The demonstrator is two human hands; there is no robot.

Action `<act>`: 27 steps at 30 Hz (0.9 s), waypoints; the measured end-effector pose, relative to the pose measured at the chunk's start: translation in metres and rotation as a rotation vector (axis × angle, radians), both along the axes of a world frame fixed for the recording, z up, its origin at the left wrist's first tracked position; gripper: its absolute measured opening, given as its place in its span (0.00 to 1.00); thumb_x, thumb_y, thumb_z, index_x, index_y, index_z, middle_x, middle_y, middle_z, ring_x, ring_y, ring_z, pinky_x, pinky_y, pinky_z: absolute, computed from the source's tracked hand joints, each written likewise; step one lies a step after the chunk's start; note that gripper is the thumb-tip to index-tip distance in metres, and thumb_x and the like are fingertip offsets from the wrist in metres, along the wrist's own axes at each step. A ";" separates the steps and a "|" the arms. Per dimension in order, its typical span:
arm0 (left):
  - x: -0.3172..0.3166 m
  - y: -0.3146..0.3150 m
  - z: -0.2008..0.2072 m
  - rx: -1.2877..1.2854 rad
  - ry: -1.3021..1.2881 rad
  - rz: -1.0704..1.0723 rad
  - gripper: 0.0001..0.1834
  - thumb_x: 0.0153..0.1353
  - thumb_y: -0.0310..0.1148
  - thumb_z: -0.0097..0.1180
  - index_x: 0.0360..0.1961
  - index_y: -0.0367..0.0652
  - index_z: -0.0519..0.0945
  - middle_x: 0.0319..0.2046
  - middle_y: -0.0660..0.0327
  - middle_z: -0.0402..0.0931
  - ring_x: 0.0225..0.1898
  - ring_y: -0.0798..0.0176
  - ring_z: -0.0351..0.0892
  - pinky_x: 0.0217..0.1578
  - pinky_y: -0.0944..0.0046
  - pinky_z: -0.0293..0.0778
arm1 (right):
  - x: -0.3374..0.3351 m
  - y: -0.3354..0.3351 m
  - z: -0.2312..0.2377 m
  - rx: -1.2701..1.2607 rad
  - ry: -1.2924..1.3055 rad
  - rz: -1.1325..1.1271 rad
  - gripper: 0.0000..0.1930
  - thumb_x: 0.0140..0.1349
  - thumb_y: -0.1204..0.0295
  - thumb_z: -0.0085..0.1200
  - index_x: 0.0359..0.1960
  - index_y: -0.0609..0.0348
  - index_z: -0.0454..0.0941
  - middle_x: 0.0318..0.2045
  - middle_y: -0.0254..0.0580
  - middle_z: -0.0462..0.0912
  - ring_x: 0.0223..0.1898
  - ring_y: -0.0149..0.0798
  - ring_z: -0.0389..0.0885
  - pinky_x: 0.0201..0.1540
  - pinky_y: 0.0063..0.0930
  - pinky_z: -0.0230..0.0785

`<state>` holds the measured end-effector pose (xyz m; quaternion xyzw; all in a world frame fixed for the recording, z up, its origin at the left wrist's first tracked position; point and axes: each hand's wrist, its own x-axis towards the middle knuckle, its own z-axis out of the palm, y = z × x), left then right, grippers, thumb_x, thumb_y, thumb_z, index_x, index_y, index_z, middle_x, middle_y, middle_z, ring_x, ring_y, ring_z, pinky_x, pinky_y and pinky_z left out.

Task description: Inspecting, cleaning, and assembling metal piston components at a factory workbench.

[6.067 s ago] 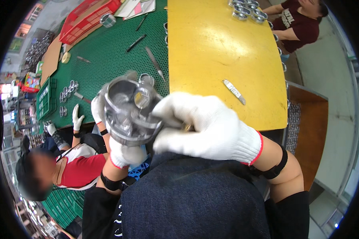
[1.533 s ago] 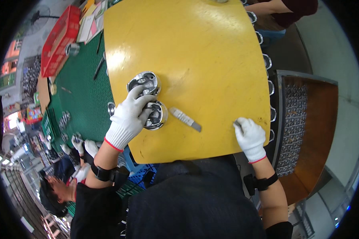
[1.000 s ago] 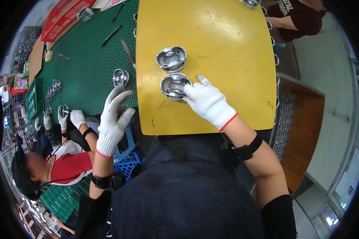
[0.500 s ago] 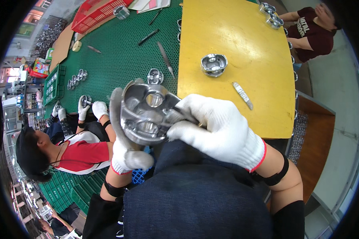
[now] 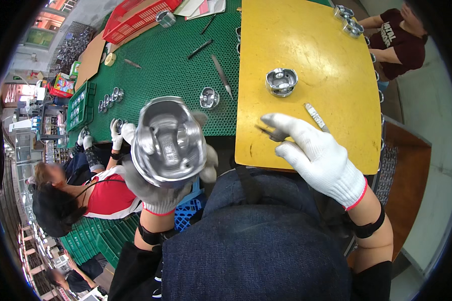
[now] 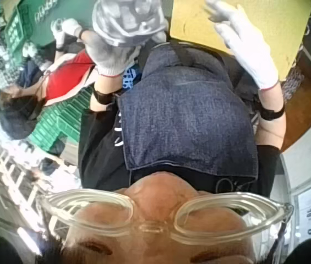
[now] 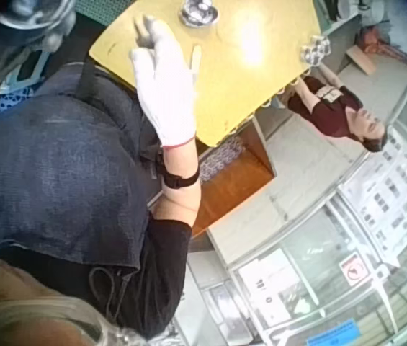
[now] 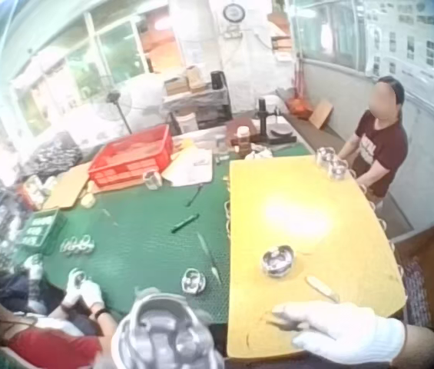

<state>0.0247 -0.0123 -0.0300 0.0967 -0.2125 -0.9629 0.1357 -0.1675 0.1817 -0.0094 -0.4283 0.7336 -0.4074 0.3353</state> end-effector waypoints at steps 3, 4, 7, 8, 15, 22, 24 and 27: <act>-0.005 0.006 0.013 0.197 0.024 -0.122 0.60 0.44 0.56 0.70 0.66 0.30 0.49 0.58 0.40 0.60 0.54 0.34 0.71 0.47 0.45 0.79 | -0.008 0.007 0.012 0.012 0.080 0.068 0.18 0.61 0.78 0.47 0.54 0.55 0.74 0.46 0.46 0.81 0.41 0.32 0.81 0.55 0.30 0.68; 0.001 0.008 0.009 0.053 -0.074 -0.058 0.58 0.44 0.53 0.71 0.67 0.36 0.49 0.58 0.44 0.63 0.53 0.41 0.73 0.47 0.44 0.79 | -0.008 0.006 0.017 -0.116 0.243 0.074 0.19 0.58 0.79 0.48 0.51 0.49 0.78 0.37 0.41 0.82 0.32 0.33 0.81 0.45 0.30 0.73; 0.000 0.015 0.017 -0.429 -0.259 -0.004 0.60 0.43 0.51 0.72 0.68 0.39 0.47 0.59 0.52 0.62 0.57 0.55 0.70 0.53 0.53 0.75 | -0.008 -0.009 0.055 0.021 0.796 0.433 0.19 0.53 0.76 0.51 0.48 0.46 0.79 0.25 0.35 0.76 0.24 0.34 0.77 0.31 0.30 0.72; 0.000 0.015 0.015 -0.549 -0.270 -0.016 0.62 0.42 0.55 0.72 0.68 0.36 0.47 0.59 0.51 0.60 0.58 0.56 0.68 0.55 0.54 0.72 | -0.005 -0.013 0.055 0.033 0.795 0.429 0.19 0.53 0.76 0.51 0.48 0.46 0.79 0.25 0.35 0.76 0.24 0.34 0.77 0.31 0.30 0.72; -0.005 0.024 0.021 -0.919 -0.359 0.019 0.70 0.29 0.64 0.73 0.64 0.29 0.50 0.55 0.46 0.63 0.56 0.51 0.71 0.54 0.55 0.74 | 0.003 -0.028 0.046 -0.205 1.178 0.476 0.13 0.50 0.67 0.52 0.39 0.43 0.81 0.17 0.31 0.67 0.17 0.33 0.71 0.19 0.28 0.64; 0.006 0.021 0.030 -1.368 -0.091 0.099 0.59 0.33 0.43 0.76 0.63 0.32 0.54 0.54 0.47 0.61 0.56 0.51 0.66 0.57 0.52 0.64 | 0.024 -0.020 0.067 0.043 0.911 0.486 0.08 0.52 0.70 0.54 0.34 0.50 0.80 0.20 0.35 0.73 0.23 0.37 0.78 0.25 0.30 0.71; 0.012 0.022 0.033 -1.607 -0.048 0.168 0.57 0.33 0.45 0.77 0.61 0.33 0.56 0.54 0.43 0.60 0.54 0.48 0.68 0.55 0.51 0.66 | 0.023 -0.024 0.064 0.041 0.713 0.492 0.08 0.52 0.72 0.54 0.35 0.52 0.80 0.22 0.38 0.75 0.25 0.40 0.79 0.27 0.30 0.72; 0.015 0.017 0.031 -1.605 0.002 0.344 0.57 0.34 0.49 0.77 0.60 0.32 0.57 0.54 0.41 0.61 0.55 0.45 0.67 0.55 0.49 0.65 | 0.024 -0.030 0.046 -0.114 0.301 0.429 0.11 0.53 0.77 0.52 0.38 0.58 0.80 0.26 0.41 0.80 0.28 0.41 0.81 0.32 0.28 0.73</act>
